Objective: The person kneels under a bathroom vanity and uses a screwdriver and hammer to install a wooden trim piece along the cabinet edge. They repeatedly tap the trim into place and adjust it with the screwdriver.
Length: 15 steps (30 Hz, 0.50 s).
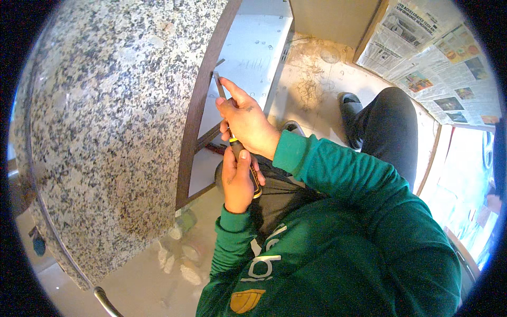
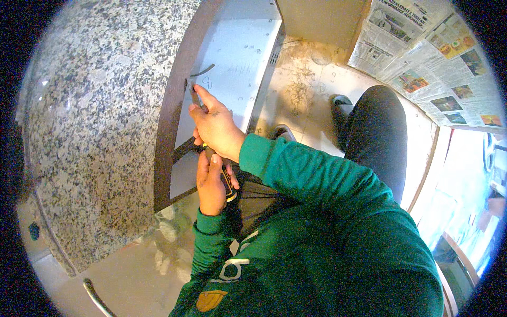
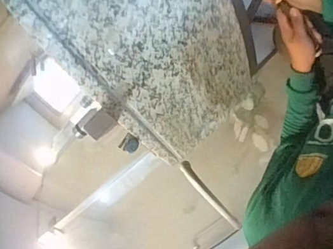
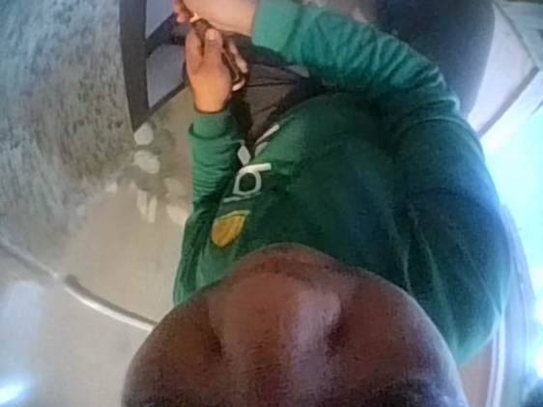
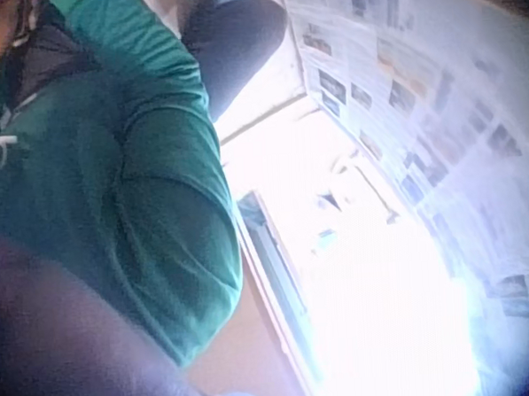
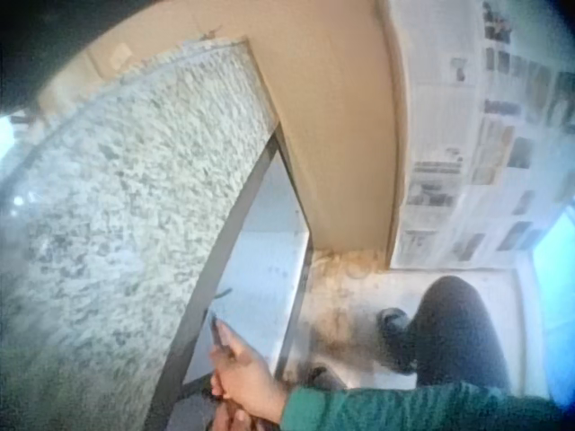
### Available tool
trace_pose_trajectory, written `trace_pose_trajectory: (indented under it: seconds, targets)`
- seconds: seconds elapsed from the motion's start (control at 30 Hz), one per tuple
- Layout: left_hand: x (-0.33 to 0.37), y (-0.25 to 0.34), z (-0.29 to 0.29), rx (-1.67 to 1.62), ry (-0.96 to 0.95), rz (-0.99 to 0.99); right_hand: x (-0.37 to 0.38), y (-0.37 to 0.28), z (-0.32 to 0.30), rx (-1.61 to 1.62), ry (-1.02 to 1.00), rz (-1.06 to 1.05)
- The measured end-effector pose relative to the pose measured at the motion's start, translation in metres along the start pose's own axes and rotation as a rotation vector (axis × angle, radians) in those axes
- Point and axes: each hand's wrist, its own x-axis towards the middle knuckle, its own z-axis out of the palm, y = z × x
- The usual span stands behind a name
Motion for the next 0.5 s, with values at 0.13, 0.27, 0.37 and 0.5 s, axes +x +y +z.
trace_pose_trajectory:
  seconds: [0.13,0.27,0.37,0.5]
  targets:
    - [0.003,0.0,-0.001,0.01,0.017,0.012,0.004,-0.002,0.002,-0.018,-0.02,0.01]
    - [0.004,-0.002,-0.004,0.01,0.031,-0.025,0.003,-0.003,0.004,-0.033,-0.008,0.016]
    - [0.004,-0.002,-0.007,0.031,0.029,-0.013,0.0,-0.004,0.006,-0.025,-0.006,0.014]
    - [0.003,0.001,-0.012,0.028,0.009,-0.02,-0.002,-0.005,0.009,-0.038,-0.018,-0.007]
